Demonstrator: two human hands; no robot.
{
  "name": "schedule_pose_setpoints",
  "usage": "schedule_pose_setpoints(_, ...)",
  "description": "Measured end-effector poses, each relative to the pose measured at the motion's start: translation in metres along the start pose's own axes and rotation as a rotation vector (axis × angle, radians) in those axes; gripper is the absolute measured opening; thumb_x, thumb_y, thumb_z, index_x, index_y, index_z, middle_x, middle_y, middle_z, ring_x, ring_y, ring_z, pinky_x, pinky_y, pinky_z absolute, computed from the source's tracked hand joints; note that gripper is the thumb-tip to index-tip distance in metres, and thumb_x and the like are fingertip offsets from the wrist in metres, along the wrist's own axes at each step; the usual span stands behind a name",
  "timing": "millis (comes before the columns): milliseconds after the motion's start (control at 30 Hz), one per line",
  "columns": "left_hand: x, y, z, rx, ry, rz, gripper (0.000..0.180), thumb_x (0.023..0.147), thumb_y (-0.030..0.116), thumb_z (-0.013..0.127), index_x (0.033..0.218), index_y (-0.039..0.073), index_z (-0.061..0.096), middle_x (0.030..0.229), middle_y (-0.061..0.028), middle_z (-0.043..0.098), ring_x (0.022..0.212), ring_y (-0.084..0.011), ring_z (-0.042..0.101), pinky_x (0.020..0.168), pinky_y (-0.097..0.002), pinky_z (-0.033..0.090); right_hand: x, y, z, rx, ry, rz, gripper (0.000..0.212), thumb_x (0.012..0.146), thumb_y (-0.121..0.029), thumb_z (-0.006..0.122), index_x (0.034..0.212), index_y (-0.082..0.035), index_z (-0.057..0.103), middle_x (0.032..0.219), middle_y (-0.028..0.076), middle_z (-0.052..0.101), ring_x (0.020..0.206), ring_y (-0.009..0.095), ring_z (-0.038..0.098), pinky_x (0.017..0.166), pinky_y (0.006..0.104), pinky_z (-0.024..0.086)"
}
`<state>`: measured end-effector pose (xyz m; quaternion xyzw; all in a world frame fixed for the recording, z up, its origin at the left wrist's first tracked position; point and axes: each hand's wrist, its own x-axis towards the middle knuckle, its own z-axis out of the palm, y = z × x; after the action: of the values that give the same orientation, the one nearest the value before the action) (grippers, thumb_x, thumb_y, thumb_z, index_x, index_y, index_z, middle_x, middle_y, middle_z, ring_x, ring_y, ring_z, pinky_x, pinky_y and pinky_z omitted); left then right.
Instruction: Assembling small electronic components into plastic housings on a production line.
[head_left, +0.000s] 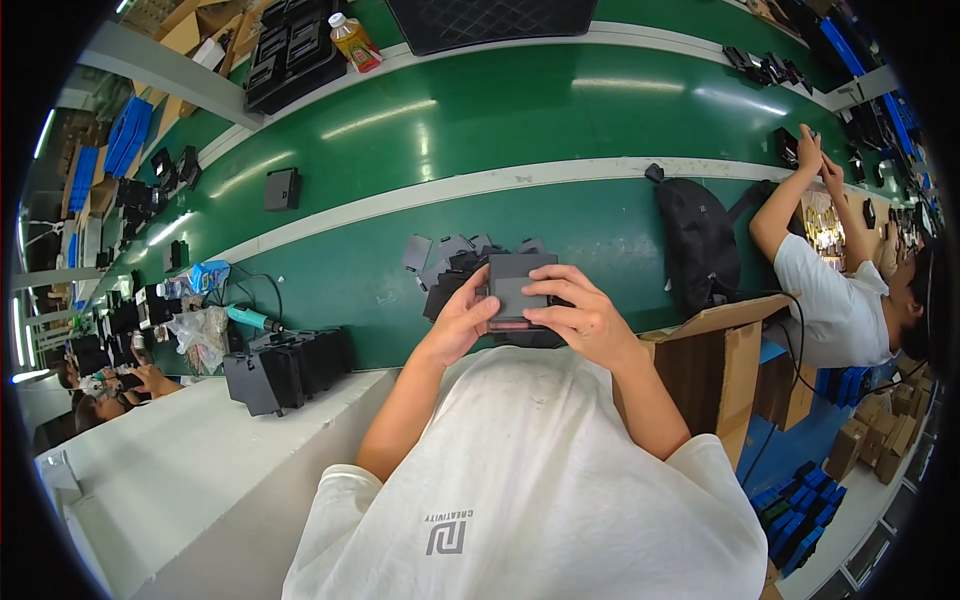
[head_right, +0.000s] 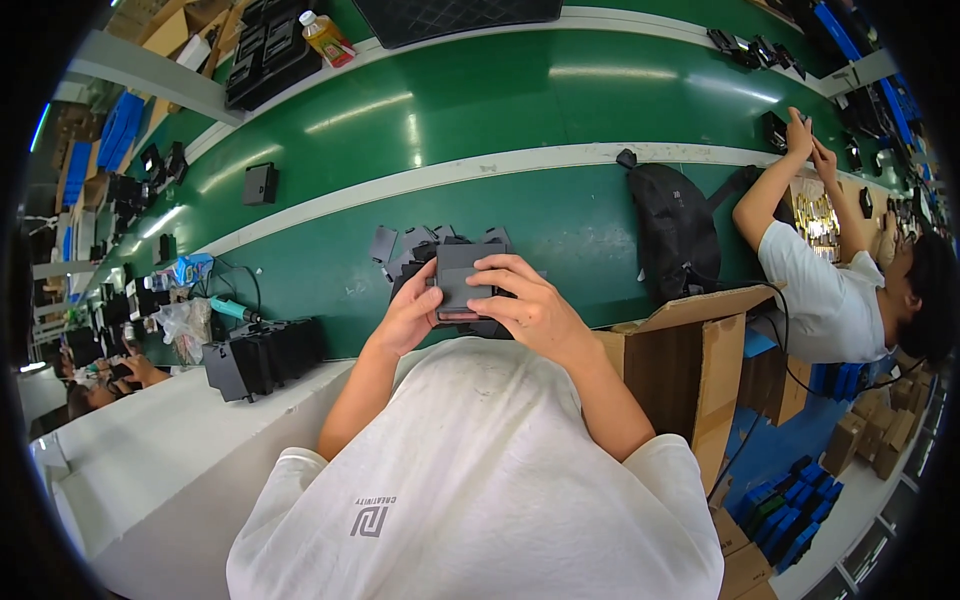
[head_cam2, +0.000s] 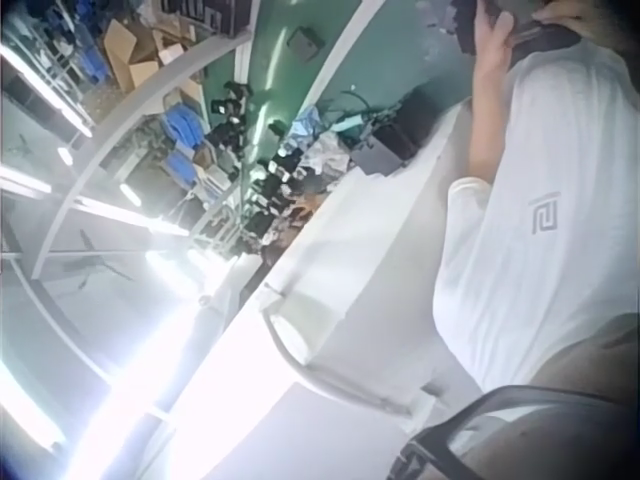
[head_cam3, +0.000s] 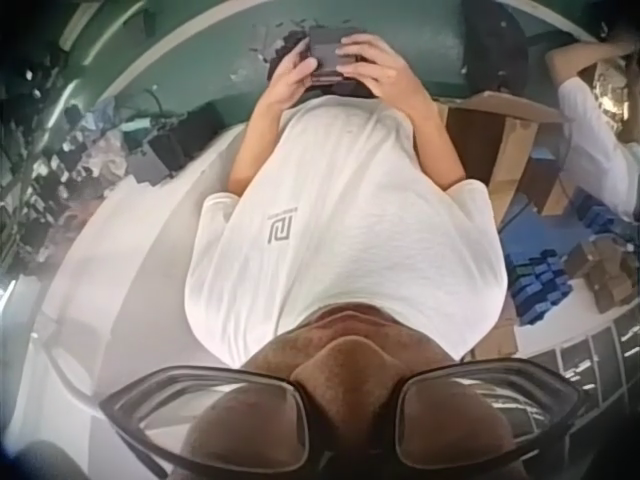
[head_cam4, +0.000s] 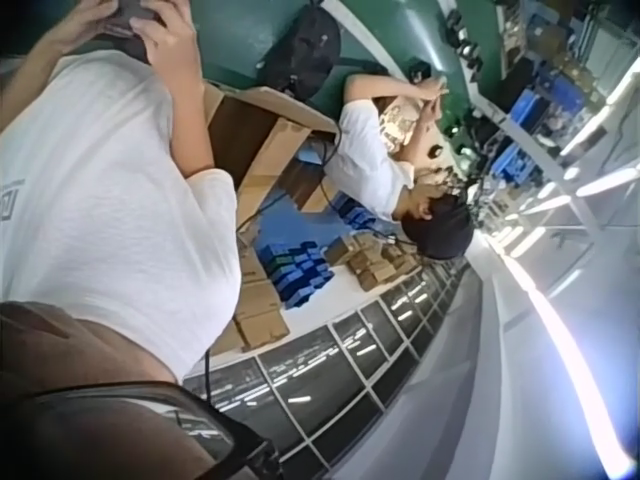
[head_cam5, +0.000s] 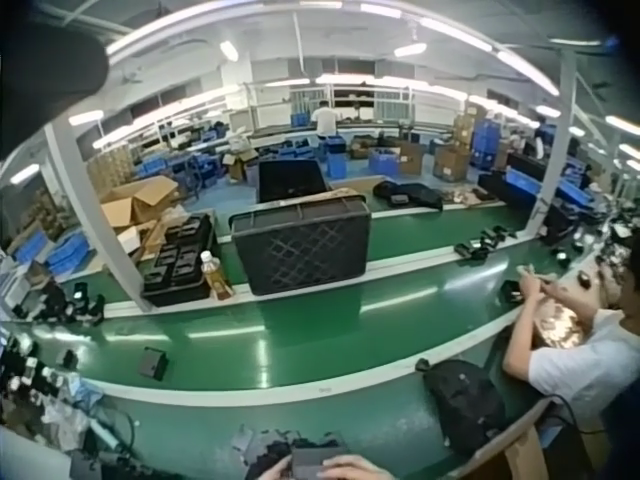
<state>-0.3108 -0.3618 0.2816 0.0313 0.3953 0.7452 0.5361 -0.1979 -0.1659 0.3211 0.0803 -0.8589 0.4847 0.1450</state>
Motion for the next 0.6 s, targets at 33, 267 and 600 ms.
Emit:
schedule_pose_setpoints(33, -0.001, -0.002, 0.000, 0.048, 0.006, 0.018, 0.067, 0.087, 0.001, 0.059, 0.146, 0.000, 0.027, 0.131, -0.0152, 0.050, 0.111, -0.0267, 0.057, 0.092, -0.0402, 0.054, -0.003, 0.002, 0.000, 0.007, -0.062, -0.016, 0.027, 0.073, 0.002, 0.070, 0.100, -0.003, 0.070, 0.127, 0.010, 0.058, 0.121, 0.030, 0.050, 0.097, 0.0369, 0.045)
schedule_pose_setpoints(267, 0.011, 0.003, 0.005, 0.257, -0.001, -0.003, 0.069, 0.081, -0.004, 0.061, 0.144, 0.000, 0.032, 0.132, -0.0138, 0.048, 0.111, -0.0260, 0.055, 0.090, -0.0390, 0.053, -0.037, 0.015, 0.043, 0.769, 0.446, 0.469, 0.087, 0.073, -0.015, 0.076, 0.146, -0.008, 0.030, 0.151, 0.018, 0.025, 0.138, 0.036, 0.029, 0.113, 0.0448, 0.026)
schedule_pose_setpoints(600, 0.048, 0.020, -0.018, 0.394, 0.191, 0.018, 0.068, 0.079, -0.004, 0.063, 0.141, 0.008, 0.038, 0.122, -0.0154, 0.049, 0.095, -0.0268, 0.060, 0.077, -0.0373, 0.057, -0.078, 0.033, 0.064, -0.151, 0.291, 0.522, 0.092, 0.075, -0.041, 0.074, 0.148, -0.009, 0.027, 0.156, 0.019, 0.017, 0.143, 0.042, 0.016, 0.113, 0.0599, 0.013)
